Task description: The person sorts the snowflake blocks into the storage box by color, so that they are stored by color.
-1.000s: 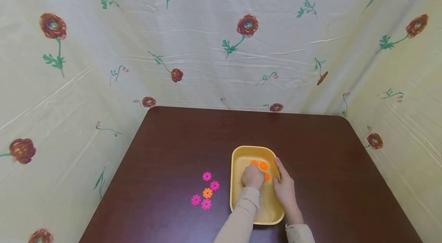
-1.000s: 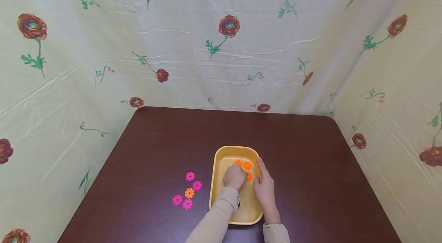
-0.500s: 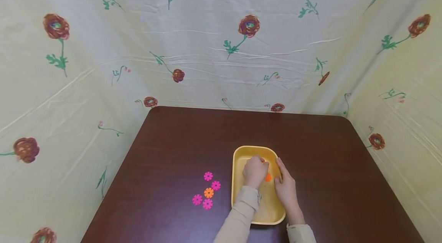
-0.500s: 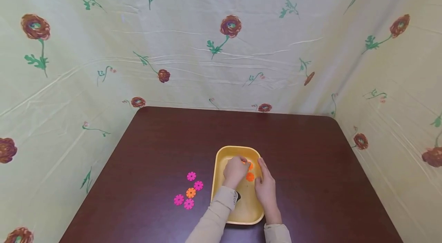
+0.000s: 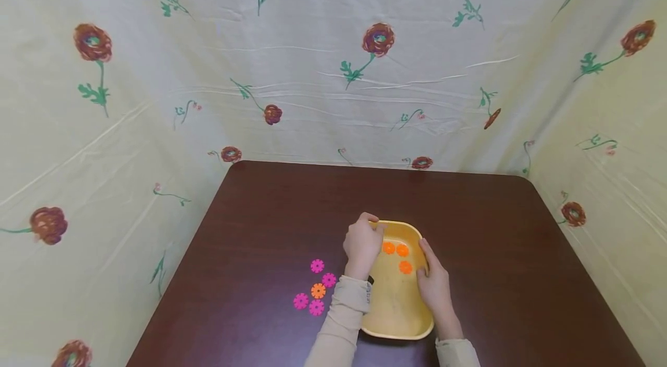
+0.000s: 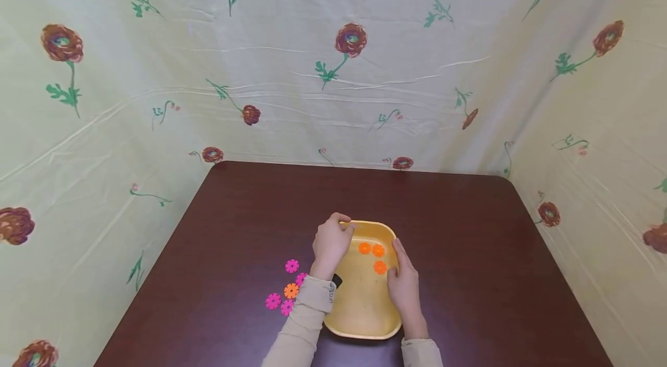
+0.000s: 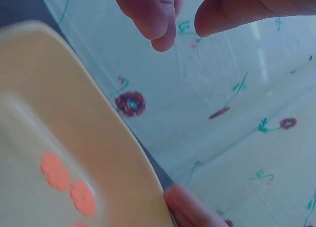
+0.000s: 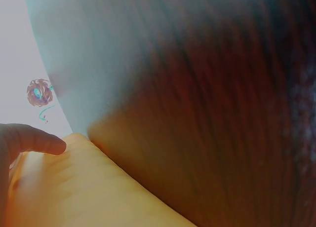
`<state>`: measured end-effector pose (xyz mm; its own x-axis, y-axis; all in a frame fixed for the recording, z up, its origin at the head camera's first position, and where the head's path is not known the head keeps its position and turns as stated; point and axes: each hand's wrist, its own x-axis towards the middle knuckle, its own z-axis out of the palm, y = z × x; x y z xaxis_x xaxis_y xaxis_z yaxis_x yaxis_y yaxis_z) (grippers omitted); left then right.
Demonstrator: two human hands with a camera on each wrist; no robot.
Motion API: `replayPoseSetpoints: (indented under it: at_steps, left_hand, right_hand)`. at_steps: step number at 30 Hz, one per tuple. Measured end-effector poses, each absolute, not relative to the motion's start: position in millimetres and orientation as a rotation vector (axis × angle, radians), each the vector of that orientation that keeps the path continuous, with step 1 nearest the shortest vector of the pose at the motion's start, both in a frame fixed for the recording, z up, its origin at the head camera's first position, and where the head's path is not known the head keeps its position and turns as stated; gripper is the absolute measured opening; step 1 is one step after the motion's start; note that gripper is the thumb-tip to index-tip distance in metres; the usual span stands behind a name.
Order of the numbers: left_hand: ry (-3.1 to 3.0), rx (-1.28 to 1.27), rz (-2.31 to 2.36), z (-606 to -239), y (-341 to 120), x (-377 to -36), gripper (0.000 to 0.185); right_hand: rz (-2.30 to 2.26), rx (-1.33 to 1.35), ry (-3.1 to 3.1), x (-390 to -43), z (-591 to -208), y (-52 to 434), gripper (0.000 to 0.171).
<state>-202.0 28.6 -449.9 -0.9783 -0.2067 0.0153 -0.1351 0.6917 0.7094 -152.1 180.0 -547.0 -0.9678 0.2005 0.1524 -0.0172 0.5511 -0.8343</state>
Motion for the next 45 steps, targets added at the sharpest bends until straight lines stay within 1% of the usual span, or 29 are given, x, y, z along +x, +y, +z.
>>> replayPoseSetpoints:
  at_steps: [9, 17, 22, 31, 38, 45]
  left_hand:
    - [-2.708, 0.334, -1.097, -451.7, -15.5, -203.8, 0.014]
    - [-2.736, 0.379, -0.986, -468.5, -49.0, -196.6, 0.011]
    - [-2.804, 0.37, -0.881, -483.7, -65.2, -188.2, 0.013]
    - [-2.914, 0.3, -0.712, -508.9, -83.3, -169.5, 0.019]
    - [-2.994, 0.28, -0.596, -521.9, -94.1, -149.5, 0.029]
    - [-3.009, 0.253, -0.548, -531.4, -98.7, -137.4, 0.03]
  right_hand:
    - [1.393, -0.161, -2.573, -151.0, -545.7, 180.9, 0.059]
    - [1.408, -0.159, -2.588, -151.2, -545.9, 181.7, 0.059]
    - [1.408, -0.169, -2.602, -151.6, -546.4, 181.9, 0.059]
    - [1.428, -0.181, -2.617, -151.4, -544.3, 180.3, 0.059]
    - [1.419, -0.16, -2.607, -150.3, -542.7, 180.2, 0.059]
    - [1.385, -0.153, -2.598, -150.3, -544.4, 179.9, 0.059]
